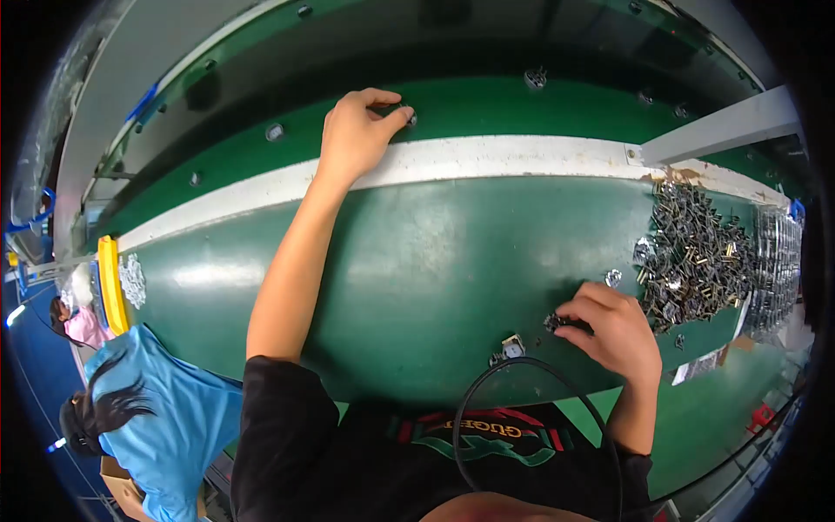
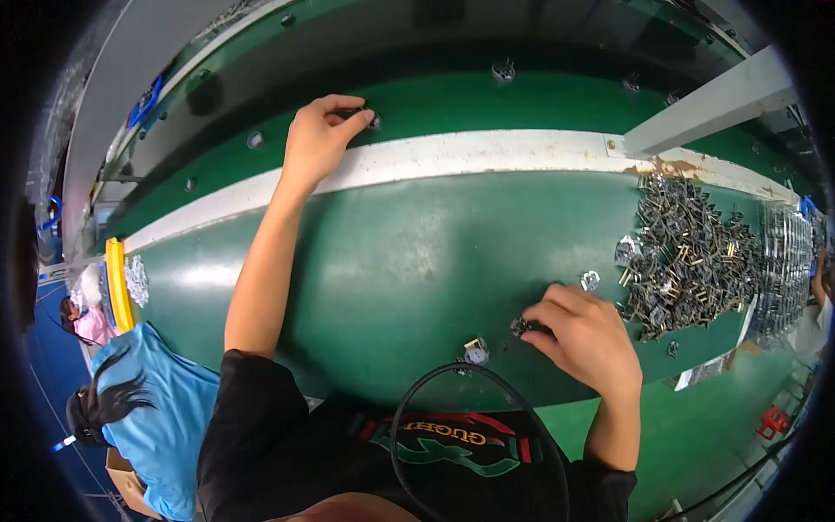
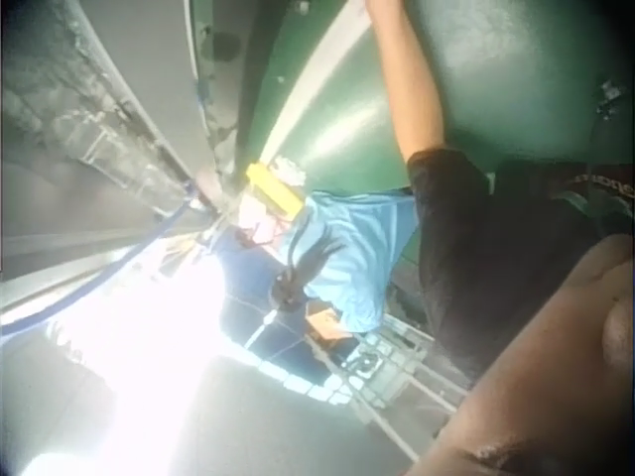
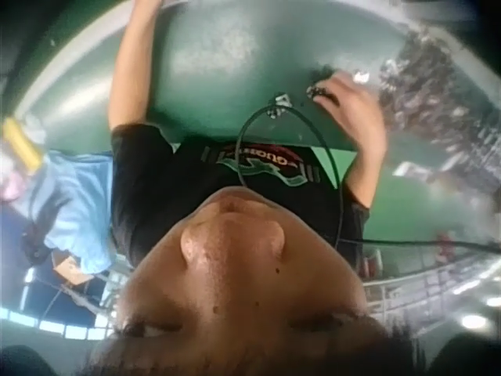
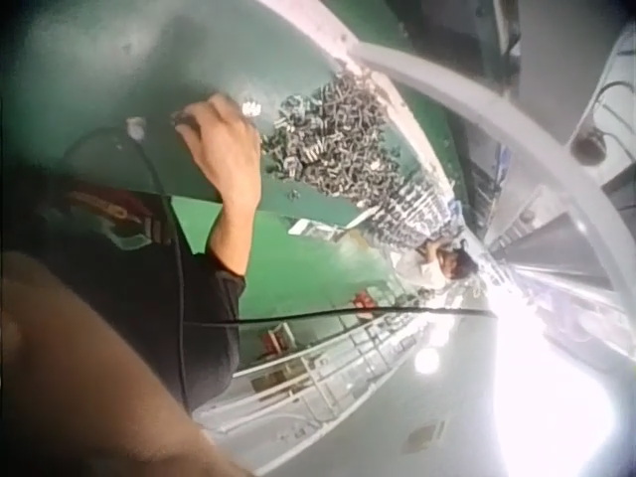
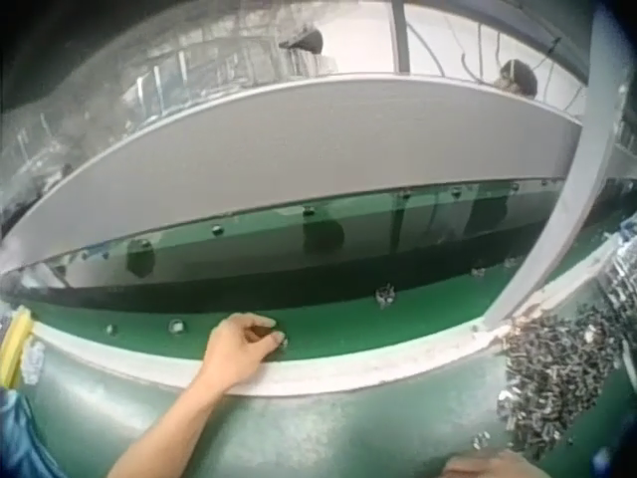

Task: The person assembles small electronic components by hand, inserting pins into circular bases on an assembly line.

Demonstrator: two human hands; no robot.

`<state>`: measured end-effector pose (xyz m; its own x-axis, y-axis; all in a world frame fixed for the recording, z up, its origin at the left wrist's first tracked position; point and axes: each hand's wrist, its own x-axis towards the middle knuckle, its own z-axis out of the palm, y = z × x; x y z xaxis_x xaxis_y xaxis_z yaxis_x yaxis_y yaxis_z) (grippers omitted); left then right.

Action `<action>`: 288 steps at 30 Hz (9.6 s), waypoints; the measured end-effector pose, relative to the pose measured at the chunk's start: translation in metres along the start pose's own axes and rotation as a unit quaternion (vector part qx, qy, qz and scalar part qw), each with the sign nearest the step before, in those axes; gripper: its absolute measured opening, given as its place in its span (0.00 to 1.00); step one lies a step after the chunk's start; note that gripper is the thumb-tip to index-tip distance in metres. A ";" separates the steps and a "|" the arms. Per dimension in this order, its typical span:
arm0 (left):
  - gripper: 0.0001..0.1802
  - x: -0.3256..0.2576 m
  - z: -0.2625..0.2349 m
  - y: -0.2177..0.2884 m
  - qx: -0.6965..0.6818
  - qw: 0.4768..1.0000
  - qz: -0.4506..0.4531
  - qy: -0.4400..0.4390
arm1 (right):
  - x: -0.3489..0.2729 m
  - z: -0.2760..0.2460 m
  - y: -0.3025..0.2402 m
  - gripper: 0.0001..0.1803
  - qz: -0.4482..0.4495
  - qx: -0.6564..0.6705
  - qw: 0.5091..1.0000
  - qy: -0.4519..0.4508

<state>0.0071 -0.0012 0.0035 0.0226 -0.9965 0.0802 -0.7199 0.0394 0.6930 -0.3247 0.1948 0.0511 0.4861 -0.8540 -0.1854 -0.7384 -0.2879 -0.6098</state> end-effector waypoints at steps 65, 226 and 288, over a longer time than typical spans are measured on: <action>0.21 -0.177 0.003 0.033 -0.606 0.766 -0.126 -0.176 | 0.091 0.051 -0.062 0.10 -0.211 0.158 0.902 0.341; 0.18 -0.185 0.019 0.042 -0.694 0.692 -0.120 -0.154 | 0.088 0.060 -0.060 0.07 -0.143 0.232 0.904 0.329; 0.17 -0.165 0.012 0.047 -0.696 0.656 -0.233 -0.174 | 0.093 0.049 -0.047 0.09 -0.206 0.107 0.896 0.379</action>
<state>-0.0389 0.1638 0.0143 -0.3197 -0.8710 -0.3731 0.6459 -0.4884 0.5868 -0.2220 0.1500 0.0251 0.1793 -0.7663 0.6170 -0.4230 -0.6262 -0.6549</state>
